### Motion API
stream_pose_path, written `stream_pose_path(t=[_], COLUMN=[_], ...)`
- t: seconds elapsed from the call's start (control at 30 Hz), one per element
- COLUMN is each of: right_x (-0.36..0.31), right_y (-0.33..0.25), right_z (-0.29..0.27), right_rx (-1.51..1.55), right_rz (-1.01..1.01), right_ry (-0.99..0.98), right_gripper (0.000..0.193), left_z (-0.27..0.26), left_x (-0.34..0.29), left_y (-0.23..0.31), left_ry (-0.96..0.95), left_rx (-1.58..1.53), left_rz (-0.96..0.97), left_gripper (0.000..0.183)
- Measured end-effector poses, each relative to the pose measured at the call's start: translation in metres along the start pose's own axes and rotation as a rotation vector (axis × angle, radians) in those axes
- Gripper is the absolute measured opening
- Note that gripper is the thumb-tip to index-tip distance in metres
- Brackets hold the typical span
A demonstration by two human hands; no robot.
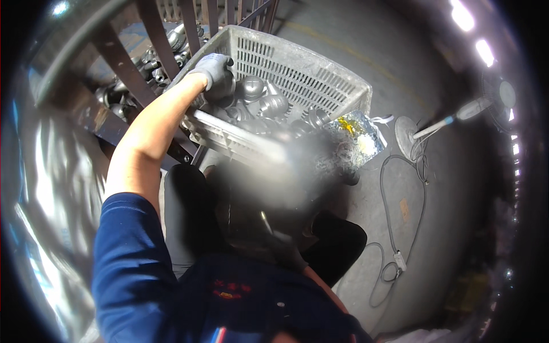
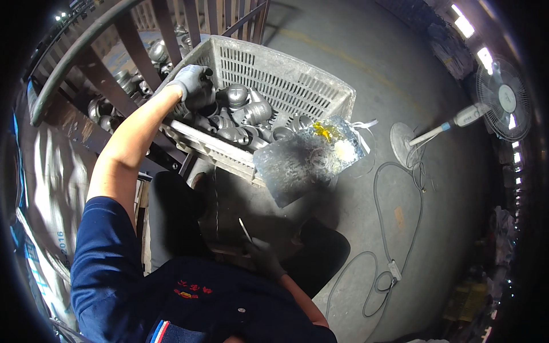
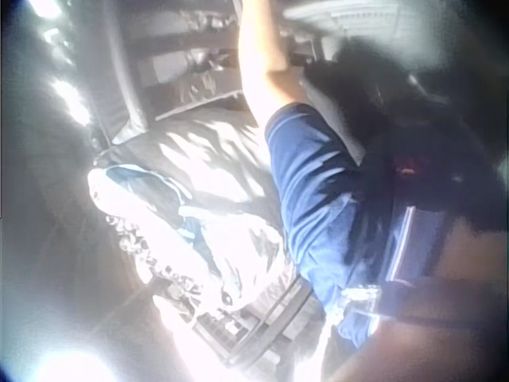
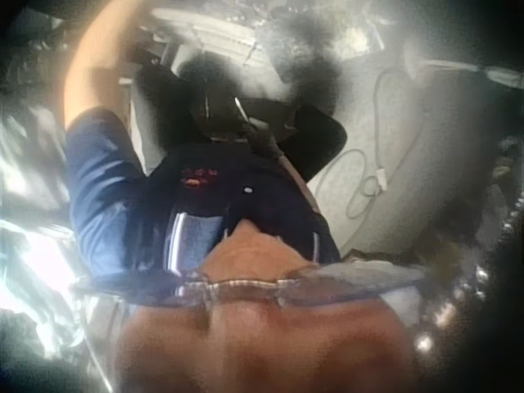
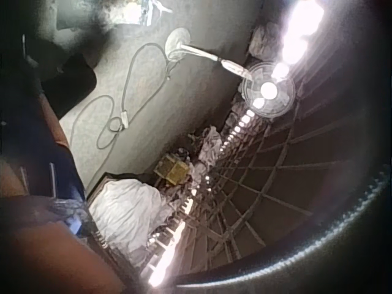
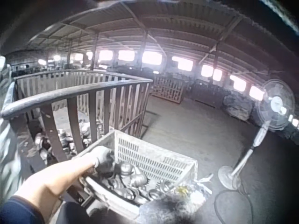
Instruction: Inspect metal fabrication parts for defects by rotating and examining them by hand.
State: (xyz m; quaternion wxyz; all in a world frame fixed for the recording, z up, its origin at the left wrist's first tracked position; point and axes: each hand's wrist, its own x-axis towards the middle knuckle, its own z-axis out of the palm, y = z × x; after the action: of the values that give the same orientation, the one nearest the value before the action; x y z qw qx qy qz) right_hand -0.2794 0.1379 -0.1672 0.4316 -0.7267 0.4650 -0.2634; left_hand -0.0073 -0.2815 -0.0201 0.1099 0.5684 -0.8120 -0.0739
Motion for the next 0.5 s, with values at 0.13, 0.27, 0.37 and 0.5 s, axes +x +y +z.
stream_pose_path(t=[0.13,0.27,0.37,0.5], right_x=[0.006,0.025,0.045,0.061], right_y=[-0.021,-0.061,-0.093,-0.123], right_z=[-0.002,-0.021,-0.035,-0.051], right_rx=[0.259,0.592,0.748,0.278], right_rz=[0.208,0.546,0.398,-0.113], right_ry=[0.17,0.225,0.456,0.728], right_gripper=[0.026,0.025,0.027,0.029], left_z=[-0.053,-0.1,-0.113,-0.106], left_x=[-0.044,-0.108,-0.16,-0.218], left_y=[0.012,0.05,0.087,0.125], left_ry=[0.263,0.315,0.17,-0.033], left_rx=[-0.354,-0.796,-1.128,-1.211], left_rz=[0.119,0.133,0.075,0.115], left_gripper=[0.034,0.036,0.037,0.04])
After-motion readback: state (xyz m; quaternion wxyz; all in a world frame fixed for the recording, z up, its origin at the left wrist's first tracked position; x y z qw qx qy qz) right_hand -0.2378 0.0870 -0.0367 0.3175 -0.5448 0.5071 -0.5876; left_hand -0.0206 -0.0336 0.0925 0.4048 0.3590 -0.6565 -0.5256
